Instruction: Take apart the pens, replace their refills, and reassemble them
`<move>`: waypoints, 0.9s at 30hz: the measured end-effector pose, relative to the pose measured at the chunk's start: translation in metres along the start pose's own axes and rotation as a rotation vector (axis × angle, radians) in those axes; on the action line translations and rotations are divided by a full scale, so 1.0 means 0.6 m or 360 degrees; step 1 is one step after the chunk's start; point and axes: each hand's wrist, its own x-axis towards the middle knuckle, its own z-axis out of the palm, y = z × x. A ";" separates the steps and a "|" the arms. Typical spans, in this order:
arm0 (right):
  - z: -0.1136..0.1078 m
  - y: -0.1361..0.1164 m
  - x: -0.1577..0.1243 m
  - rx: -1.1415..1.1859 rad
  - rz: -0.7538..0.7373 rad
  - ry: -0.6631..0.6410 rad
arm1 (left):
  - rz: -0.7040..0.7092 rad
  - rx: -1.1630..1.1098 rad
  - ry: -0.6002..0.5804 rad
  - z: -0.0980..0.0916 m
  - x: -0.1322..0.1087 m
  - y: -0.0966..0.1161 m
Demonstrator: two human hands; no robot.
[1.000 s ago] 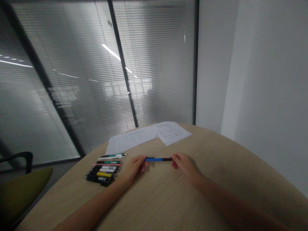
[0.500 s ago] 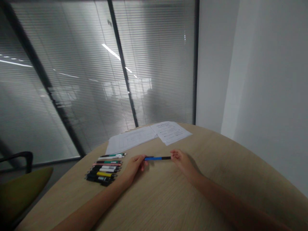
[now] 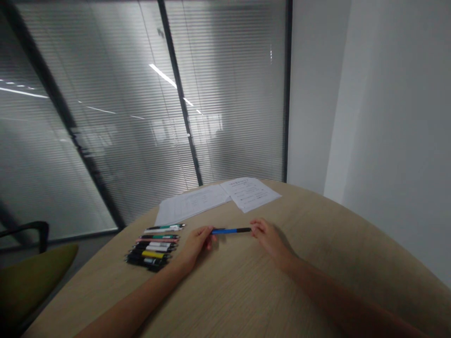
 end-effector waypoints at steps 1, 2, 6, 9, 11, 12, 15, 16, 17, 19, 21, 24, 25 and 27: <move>0.000 -0.002 -0.001 0.0003 0.0000 0.0005 | 0.0001 -0.0003 0.0000 0.000 0.000 0.000; 0.001 -0.004 -0.001 -0.0005 -0.0004 0.0018 | 0.0002 -0.0006 -0.0002 0.000 0.001 0.000; 0.001 -0.001 0.000 -0.0084 -0.0032 0.0014 | 0.0004 -0.0022 -0.0015 0.000 0.000 0.001; 0.002 0.005 0.002 -0.0158 -0.0044 -0.0040 | 0.0003 -0.0031 -0.0020 0.001 -0.002 0.003; 0.001 0.006 0.001 -0.0165 -0.0029 -0.0029 | -0.0002 -0.0035 -0.0022 0.001 -0.002 0.003; 0.001 0.005 0.001 -0.0152 -0.0011 -0.0017 | -0.0004 -0.0038 -0.0020 0.001 -0.002 0.003; 0.001 -0.001 -0.002 -0.0085 0.0037 0.0007 | -0.0005 -0.0051 -0.0015 0.001 -0.002 0.002; 0.001 -0.003 -0.003 -0.0065 0.0049 0.0012 | -0.0005 -0.0057 -0.0012 0.001 -0.002 0.002; 0.001 -0.005 -0.003 -0.0050 0.0055 0.0017 | -0.0005 -0.0062 -0.0011 0.001 -0.001 0.001; 0.002 -0.006 -0.002 -0.0037 0.0042 0.0027 | -0.0005 -0.0070 -0.0008 0.000 0.000 0.000; 0.002 -0.003 0.000 -0.0046 0.0001 0.0051 | -0.0004 -0.0074 -0.0005 0.000 0.001 0.000; 0.001 0.005 0.003 -0.0104 -0.0015 0.0044 | -0.0002 -0.0075 -0.0007 0.000 0.001 0.000; 0.000 0.008 0.003 -0.0127 -0.0015 0.0024 | -0.0001 -0.0076 -0.0009 0.000 0.001 0.000; -0.001 0.009 0.004 -0.0157 -0.0017 -0.0026 | 0.0003 -0.0080 -0.0011 0.001 0.001 0.000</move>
